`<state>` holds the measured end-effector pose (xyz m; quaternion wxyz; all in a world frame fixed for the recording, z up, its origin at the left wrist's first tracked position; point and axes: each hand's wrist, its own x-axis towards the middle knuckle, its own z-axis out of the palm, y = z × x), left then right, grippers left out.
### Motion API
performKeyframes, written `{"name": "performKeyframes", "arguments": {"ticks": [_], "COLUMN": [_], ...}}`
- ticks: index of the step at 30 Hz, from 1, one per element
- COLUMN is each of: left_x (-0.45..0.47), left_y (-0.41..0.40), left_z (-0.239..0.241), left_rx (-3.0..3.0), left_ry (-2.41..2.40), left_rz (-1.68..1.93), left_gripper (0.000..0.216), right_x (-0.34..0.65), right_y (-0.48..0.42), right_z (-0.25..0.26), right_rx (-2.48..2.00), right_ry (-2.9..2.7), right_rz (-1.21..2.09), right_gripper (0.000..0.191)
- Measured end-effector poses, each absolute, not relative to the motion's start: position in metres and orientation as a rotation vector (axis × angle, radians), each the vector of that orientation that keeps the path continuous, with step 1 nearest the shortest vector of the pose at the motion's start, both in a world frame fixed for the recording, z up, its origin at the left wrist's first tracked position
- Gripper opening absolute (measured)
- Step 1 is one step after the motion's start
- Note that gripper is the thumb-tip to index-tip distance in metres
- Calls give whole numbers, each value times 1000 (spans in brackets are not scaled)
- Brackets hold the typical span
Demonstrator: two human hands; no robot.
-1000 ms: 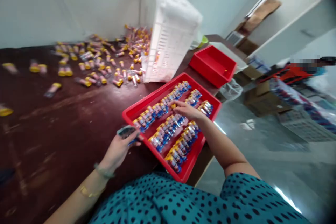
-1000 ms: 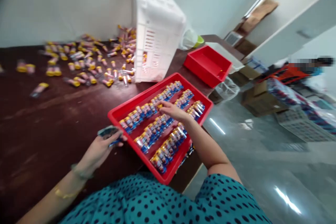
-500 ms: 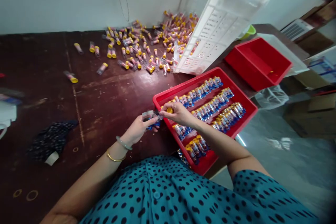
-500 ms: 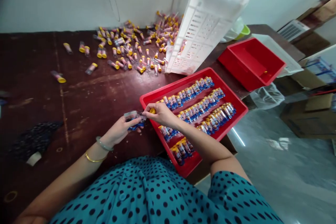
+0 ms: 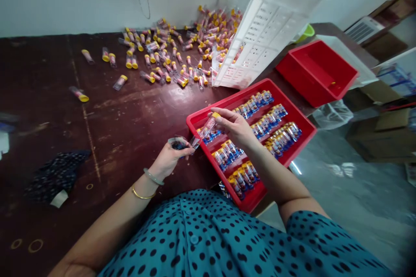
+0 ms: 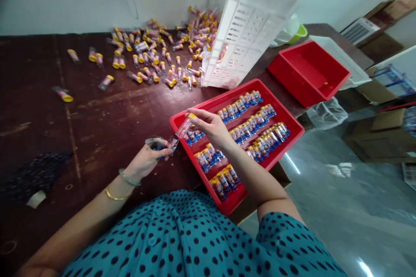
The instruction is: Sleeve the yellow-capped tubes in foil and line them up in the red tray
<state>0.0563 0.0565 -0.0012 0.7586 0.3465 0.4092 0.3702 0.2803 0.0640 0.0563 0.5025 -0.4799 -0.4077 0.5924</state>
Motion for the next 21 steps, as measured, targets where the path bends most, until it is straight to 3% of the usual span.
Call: {"name": "performKeyframes", "arguments": {"ticks": [5, 11, 21], "left_x": [58, 65, 82], "left_y": [53, 46, 39], "left_z": [3, 9, 18], "left_rx": [699, 860, 589], "left_ry": [838, 829, 756], "left_rz": [769, 641, 577], "left_gripper": [30, 28, 30], "right_x": [270, 263, 259], "right_y": [59, 48, 7], "right_z": [52, 37, 23], "right_rx": [-1174, -1210, -1306], "right_ry": [-1079, -1173, -1042], "right_rz": [1445, 1242, 1175], "right_gripper": [41, 27, 30]}}
